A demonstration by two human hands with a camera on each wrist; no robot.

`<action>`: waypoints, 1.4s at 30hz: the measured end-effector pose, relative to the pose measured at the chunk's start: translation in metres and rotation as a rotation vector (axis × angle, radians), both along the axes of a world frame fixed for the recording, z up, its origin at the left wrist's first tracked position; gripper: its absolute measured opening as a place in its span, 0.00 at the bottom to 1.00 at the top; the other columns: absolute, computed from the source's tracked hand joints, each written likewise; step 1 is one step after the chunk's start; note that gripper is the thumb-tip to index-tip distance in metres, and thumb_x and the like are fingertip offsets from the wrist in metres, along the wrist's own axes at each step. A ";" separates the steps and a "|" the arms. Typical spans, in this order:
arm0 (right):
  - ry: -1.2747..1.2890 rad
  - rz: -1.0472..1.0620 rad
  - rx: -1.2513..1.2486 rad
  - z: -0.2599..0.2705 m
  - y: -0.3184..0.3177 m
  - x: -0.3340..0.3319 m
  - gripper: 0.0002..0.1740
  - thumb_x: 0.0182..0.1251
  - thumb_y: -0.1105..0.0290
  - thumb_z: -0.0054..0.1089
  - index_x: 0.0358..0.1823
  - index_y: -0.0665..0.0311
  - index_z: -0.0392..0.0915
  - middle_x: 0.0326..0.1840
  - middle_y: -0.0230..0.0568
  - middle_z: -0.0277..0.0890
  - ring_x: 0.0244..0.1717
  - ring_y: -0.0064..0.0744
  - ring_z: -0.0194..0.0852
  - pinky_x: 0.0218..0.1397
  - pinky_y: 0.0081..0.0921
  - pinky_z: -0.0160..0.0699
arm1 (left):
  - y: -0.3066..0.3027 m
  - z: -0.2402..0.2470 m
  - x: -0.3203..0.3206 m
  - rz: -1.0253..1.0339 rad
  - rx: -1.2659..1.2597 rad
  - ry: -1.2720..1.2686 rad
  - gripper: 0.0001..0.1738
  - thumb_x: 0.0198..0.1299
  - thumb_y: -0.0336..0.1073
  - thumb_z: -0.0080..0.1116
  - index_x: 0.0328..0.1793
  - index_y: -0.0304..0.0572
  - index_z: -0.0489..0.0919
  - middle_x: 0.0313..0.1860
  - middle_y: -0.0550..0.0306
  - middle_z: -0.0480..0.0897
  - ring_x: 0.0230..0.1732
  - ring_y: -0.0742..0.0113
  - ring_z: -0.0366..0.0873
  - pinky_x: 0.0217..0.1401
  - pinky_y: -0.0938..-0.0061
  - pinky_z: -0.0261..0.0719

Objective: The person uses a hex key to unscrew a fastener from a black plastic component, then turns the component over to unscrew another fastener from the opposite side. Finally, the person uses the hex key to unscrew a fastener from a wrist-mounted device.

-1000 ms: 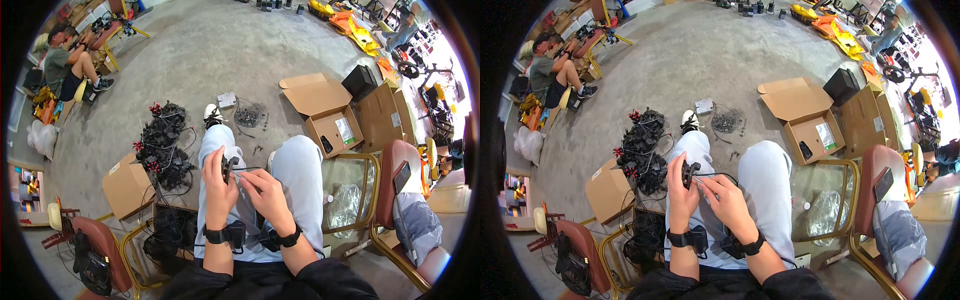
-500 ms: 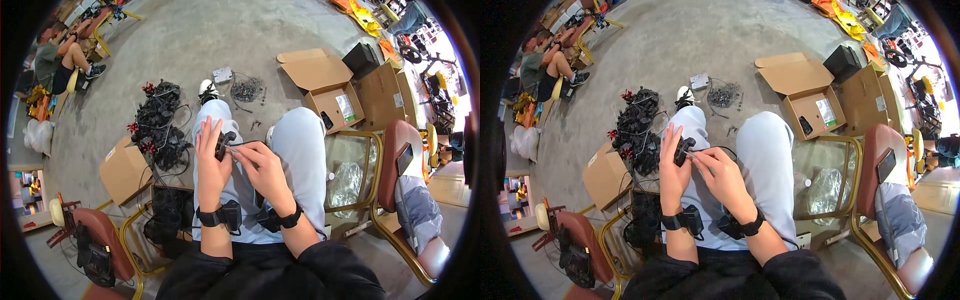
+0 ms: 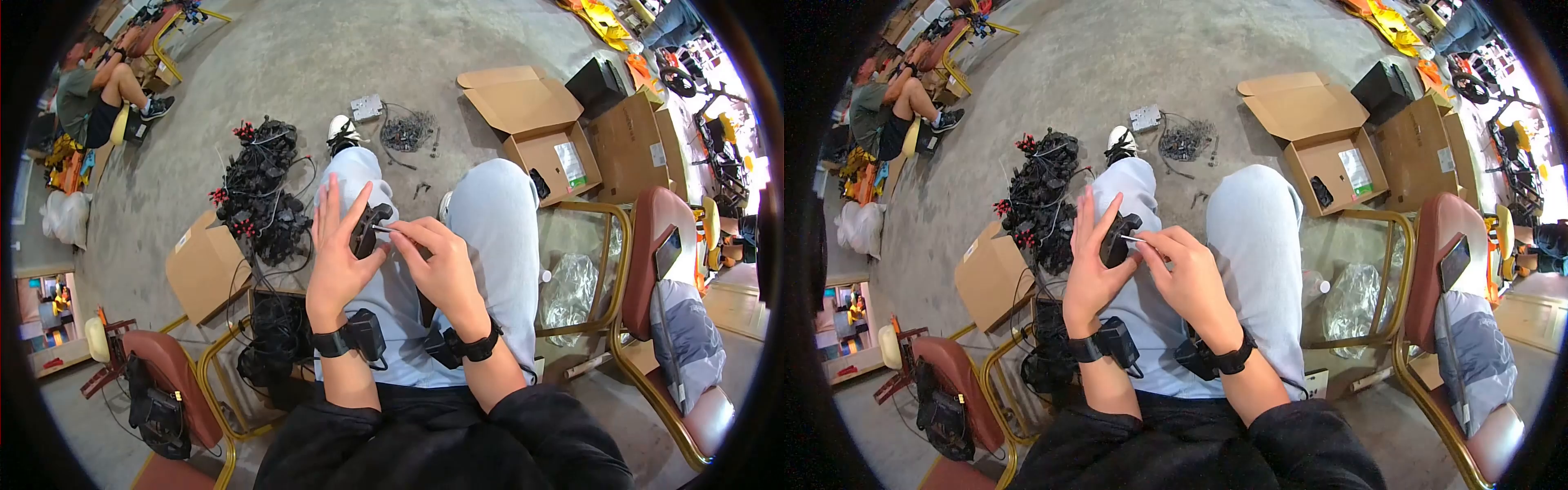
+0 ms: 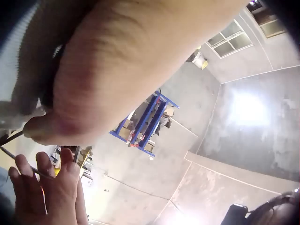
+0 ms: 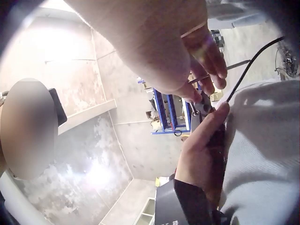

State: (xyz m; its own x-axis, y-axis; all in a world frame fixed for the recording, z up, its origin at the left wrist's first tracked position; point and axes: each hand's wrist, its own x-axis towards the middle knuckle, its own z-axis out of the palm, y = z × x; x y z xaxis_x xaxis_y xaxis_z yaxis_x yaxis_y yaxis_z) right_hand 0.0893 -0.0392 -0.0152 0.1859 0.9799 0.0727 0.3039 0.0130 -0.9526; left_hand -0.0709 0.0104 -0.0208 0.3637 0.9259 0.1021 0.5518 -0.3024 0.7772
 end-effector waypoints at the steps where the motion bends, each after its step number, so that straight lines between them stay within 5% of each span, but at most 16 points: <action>1: 0.001 0.000 -0.002 0.000 0.000 0.000 0.09 0.69 0.75 0.65 0.47 0.67 0.86 0.40 0.43 0.84 0.36 0.34 0.84 0.39 0.25 0.82 | -0.001 0.003 0.002 0.043 0.002 0.069 0.48 0.50 0.38 0.74 0.80 0.62 0.68 0.86 0.45 0.50 0.86 0.40 0.43 0.84 0.44 0.39; 6: 0.020 0.031 -0.012 -0.001 0.000 0.002 0.09 0.69 0.74 0.64 0.47 0.68 0.86 0.40 0.43 0.84 0.35 0.34 0.84 0.40 0.25 0.82 | -0.002 -0.001 0.007 0.118 0.037 0.184 0.45 0.50 0.37 0.73 0.78 0.64 0.70 0.86 0.40 0.46 0.85 0.35 0.42 0.84 0.46 0.41; 10: 0.019 0.050 -0.062 0.002 0.000 0.003 0.09 0.70 0.74 0.64 0.48 0.68 0.86 0.41 0.43 0.84 0.36 0.33 0.83 0.40 0.24 0.81 | -0.001 -0.002 0.007 0.122 0.031 0.136 0.44 0.49 0.34 0.73 0.77 0.60 0.72 0.85 0.43 0.52 0.84 0.41 0.50 0.83 0.52 0.51; 16: 0.123 0.031 -0.073 -0.002 0.001 -0.001 0.10 0.73 0.72 0.61 0.48 0.69 0.85 0.29 0.37 0.82 0.27 0.22 0.79 0.32 0.21 0.78 | 0.001 -0.012 0.003 0.097 0.040 0.089 0.42 0.51 0.37 0.72 0.76 0.64 0.73 0.84 0.41 0.54 0.83 0.36 0.49 0.81 0.48 0.51; 18: 0.499 0.098 -0.447 0.008 0.004 0.005 0.10 0.75 0.71 0.59 0.49 0.69 0.85 0.25 0.34 0.81 0.21 0.17 0.74 0.26 0.18 0.73 | 0.001 -0.013 0.004 0.097 0.044 0.105 0.42 0.51 0.37 0.72 0.76 0.65 0.73 0.84 0.41 0.54 0.83 0.36 0.49 0.81 0.48 0.51; 22: 0.513 0.116 -0.513 0.010 0.002 0.007 0.10 0.74 0.70 0.60 0.48 0.69 0.83 0.29 0.42 0.83 0.25 0.22 0.78 0.29 0.27 0.74 | 0.000 -0.014 0.004 0.111 0.052 0.072 0.42 0.50 0.36 0.72 0.75 0.66 0.73 0.83 0.44 0.55 0.83 0.38 0.50 0.81 0.49 0.51; 24: 0.190 0.050 -0.210 0.000 -0.001 0.000 0.09 0.73 0.70 0.61 0.48 0.67 0.83 0.30 0.41 0.81 0.26 0.26 0.78 0.30 0.26 0.74 | -0.001 -0.013 0.004 0.115 0.052 0.072 0.42 0.50 0.35 0.72 0.75 0.66 0.73 0.83 0.45 0.56 0.83 0.39 0.50 0.81 0.49 0.52; 27: 0.034 -0.001 -0.010 -0.004 0.000 -0.002 0.10 0.71 0.72 0.63 0.50 0.65 0.83 0.33 0.42 0.79 0.28 0.32 0.79 0.33 0.26 0.76 | -0.001 -0.012 0.007 0.125 0.054 0.063 0.42 0.50 0.35 0.72 0.75 0.66 0.73 0.83 0.46 0.56 0.83 0.40 0.51 0.80 0.50 0.52; 36: -0.292 0.043 0.298 -0.008 0.002 0.003 0.14 0.62 0.79 0.65 0.50 0.65 0.83 0.47 0.45 0.77 0.42 0.46 0.81 0.46 0.35 0.81 | 0.000 -0.014 0.005 0.116 0.054 0.061 0.42 0.50 0.36 0.72 0.75 0.65 0.73 0.83 0.45 0.56 0.83 0.39 0.50 0.80 0.49 0.52; 42: -0.307 0.023 0.217 -0.004 0.001 0.002 0.12 0.63 0.79 0.64 0.48 0.66 0.83 0.43 0.44 0.78 0.40 0.45 0.82 0.44 0.36 0.81 | -0.002 -0.012 0.009 0.129 0.064 0.113 0.40 0.52 0.37 0.71 0.75 0.64 0.73 0.83 0.44 0.56 0.82 0.38 0.51 0.80 0.49 0.53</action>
State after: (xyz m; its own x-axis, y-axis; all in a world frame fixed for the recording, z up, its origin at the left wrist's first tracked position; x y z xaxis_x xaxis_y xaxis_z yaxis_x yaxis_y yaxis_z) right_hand 0.0908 -0.0386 -0.0192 0.1010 0.9392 0.3281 0.5725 0.2148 -0.7913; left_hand -0.0623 0.0087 -0.0326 0.2543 0.9587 0.1272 0.6723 -0.2698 0.6894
